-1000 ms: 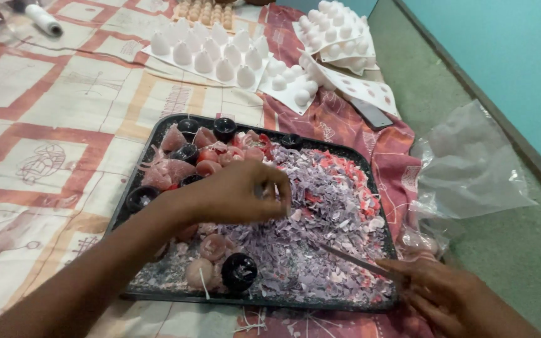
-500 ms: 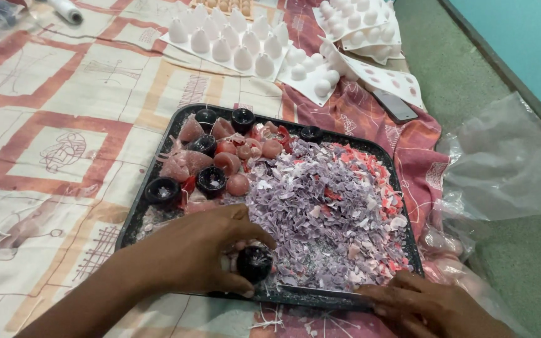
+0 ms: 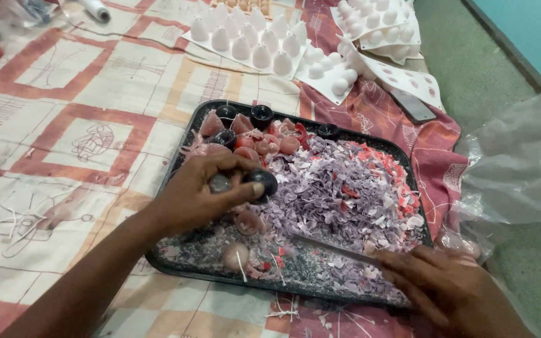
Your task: Cleaning and preparing wax candle remnants or molds using a knife.
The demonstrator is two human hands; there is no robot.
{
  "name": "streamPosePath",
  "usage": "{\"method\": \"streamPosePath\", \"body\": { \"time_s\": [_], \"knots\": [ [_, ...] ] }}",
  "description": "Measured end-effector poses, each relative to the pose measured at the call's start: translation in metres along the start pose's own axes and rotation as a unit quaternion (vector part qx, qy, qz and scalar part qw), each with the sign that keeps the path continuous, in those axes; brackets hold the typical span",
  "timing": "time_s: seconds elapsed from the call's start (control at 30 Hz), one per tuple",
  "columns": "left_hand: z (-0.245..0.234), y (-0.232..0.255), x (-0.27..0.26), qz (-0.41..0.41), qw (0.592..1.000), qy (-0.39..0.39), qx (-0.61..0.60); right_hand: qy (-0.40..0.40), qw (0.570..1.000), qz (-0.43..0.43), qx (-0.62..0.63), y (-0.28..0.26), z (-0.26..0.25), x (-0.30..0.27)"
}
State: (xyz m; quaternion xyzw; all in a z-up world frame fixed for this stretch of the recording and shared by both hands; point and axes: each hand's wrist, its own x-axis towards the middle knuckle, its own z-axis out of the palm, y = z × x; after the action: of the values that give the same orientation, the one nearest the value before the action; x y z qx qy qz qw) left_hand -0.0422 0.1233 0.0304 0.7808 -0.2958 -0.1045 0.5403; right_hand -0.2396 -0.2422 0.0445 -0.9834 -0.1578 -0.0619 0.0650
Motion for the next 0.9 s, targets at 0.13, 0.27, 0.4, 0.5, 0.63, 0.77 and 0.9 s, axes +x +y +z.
{"method": "streamPosePath", "body": {
  "time_s": [0.13,0.27,0.4,0.5,0.63,0.77,0.9],
  "knots": [
    [-0.012,-0.016,0.004,-0.023,0.998,0.024,-0.045,-0.134,0.986,0.027,0.094,-0.013,0.014,0.006],
    [-0.016,-0.012,0.002,-0.014,0.990,0.023,-0.139,-0.101,0.991,-0.013,0.091,-0.046,0.025,0.036],
    [-0.016,-0.014,0.003,0.012,0.986,0.017,-0.166,-0.021,0.993,0.086,0.073,-0.059,0.030,0.049],
    [-0.015,-0.015,0.002,-0.007,0.985,0.024,-0.170,0.072,0.992,0.100,0.005,-0.052,0.027,0.050],
    [-0.014,-0.039,0.004,-0.002,0.975,0.034,-0.220,0.055,0.970,0.233,-0.041,-0.041,0.010,0.050],
    [-0.012,-0.030,0.003,0.039,0.974,0.028,-0.220,0.062,0.963,0.248,-0.089,-0.019,-0.002,0.041],
    [-0.001,0.000,-0.004,0.053,0.998,-0.004,-0.020,-0.077,0.927,0.366,-0.019,-0.015,-0.020,0.033]
  ]
}}
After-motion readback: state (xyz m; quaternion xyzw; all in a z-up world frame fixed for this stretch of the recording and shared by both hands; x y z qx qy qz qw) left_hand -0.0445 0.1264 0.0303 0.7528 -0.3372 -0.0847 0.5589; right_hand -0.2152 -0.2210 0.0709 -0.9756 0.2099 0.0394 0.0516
